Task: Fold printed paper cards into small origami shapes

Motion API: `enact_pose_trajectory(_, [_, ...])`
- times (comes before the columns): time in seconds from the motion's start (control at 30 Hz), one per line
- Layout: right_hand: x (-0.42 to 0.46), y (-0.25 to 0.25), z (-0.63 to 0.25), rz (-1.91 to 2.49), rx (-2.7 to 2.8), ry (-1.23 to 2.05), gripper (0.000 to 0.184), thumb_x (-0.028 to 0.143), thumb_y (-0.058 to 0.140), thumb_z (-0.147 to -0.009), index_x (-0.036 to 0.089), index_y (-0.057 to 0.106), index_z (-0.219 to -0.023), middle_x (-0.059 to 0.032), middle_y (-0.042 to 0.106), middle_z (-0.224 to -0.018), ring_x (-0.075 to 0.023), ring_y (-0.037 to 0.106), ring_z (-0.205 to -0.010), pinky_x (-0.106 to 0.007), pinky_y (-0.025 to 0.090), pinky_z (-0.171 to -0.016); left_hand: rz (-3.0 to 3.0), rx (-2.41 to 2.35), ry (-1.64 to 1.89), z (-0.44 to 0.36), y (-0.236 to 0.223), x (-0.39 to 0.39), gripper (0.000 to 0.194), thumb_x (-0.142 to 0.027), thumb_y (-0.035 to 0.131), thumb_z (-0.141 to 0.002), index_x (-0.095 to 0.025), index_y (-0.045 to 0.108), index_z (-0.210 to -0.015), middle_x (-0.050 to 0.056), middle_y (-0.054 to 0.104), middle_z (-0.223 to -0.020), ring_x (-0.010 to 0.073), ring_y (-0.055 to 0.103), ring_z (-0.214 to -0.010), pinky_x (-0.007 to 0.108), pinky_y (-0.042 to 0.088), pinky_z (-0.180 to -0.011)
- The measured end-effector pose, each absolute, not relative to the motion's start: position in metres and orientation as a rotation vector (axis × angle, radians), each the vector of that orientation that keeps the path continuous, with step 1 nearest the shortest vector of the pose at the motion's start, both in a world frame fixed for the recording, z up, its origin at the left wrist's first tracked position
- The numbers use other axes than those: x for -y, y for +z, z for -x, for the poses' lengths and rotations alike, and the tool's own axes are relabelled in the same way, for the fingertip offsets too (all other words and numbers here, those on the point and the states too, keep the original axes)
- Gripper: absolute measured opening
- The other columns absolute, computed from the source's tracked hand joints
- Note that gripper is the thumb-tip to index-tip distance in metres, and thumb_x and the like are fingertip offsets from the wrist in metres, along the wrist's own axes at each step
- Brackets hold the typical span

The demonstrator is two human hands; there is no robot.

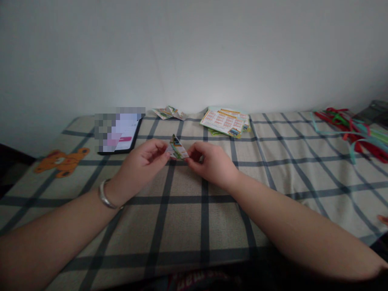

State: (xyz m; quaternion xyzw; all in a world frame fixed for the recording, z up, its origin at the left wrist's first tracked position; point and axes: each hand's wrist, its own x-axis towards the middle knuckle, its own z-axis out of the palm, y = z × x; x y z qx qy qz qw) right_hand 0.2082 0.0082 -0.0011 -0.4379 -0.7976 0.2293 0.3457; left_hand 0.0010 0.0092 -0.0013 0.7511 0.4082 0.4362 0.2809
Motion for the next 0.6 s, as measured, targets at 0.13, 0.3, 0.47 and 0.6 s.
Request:
enact_pose_trajectory(0.13, [-0.007, 0.003, -0.209, 1.166, 2.122, 0.39, 0.005, 0.024, 0.06, -0.083, 0.019, 0.06, -0.081, -0.0001, 0.062, -0.074, -0.0107, 0.053, -0.063, -0.025, 0.04, -0.058, -2.18, -1.2, 1.236, -0.001, 0.001, -0.008, 0.016, -0.016, 0.058, -0.084, -0.018, 0.06, -0.099, 0.003, 0.066, -0.096, 0.0152, 0.063, -0.088, 0.032, 0.052, -0.084])
enact_pose_trajectory(0.3, [-0.004, 0.007, -0.207, 1.205, 2.211, 0.153, 0.002, 0.02, 0.059, -0.082, 0.019, 0.059, -0.08, -0.0011, 0.06, -0.075, -0.0135, 0.053, -0.07, -0.026, 0.038, -0.062, -2.234, -1.167, 1.372, 0.002, 0.004, -0.007, 0.023, -0.021, 0.061, -0.086, -0.019, 0.059, -0.109, 0.004, 0.063, -0.105, 0.0143, 0.061, -0.089, 0.031, 0.05, -0.085])
enact_pose_trajectory(0.47, [-0.004, 0.008, -0.207, 1.231, 2.255, 0.053, 0.003, 0.019, 0.058, -0.082, 0.02, 0.06, -0.08, -0.003, 0.061, -0.078, -0.0173, 0.055, -0.076, -0.029, 0.038, -0.067, -2.34, -1.082, 1.434, 0.004, 0.01, -0.005, 0.01, -0.021, 0.06, -0.089, -0.021, 0.063, -0.098, 0.001, 0.064, -0.096, 0.0146, 0.06, -0.093, 0.03, 0.048, -0.089])
enact_pose_trajectory(0.6, [-0.005, 0.008, -0.208, 1.215, 2.291, 0.076, 0.004, 0.018, 0.058, -0.081, 0.02, 0.061, -0.082, -0.004, 0.063, -0.083, -0.0192, 0.056, -0.082, -0.03, 0.04, -0.071, -2.405, -1.012, 1.368, 0.003, 0.013, -0.003, 0.007, -0.018, 0.06, -0.088, -0.02, 0.063, -0.094, 0.001, 0.066, -0.092, 0.0149, 0.061, -0.092, 0.03, 0.049, -0.087])
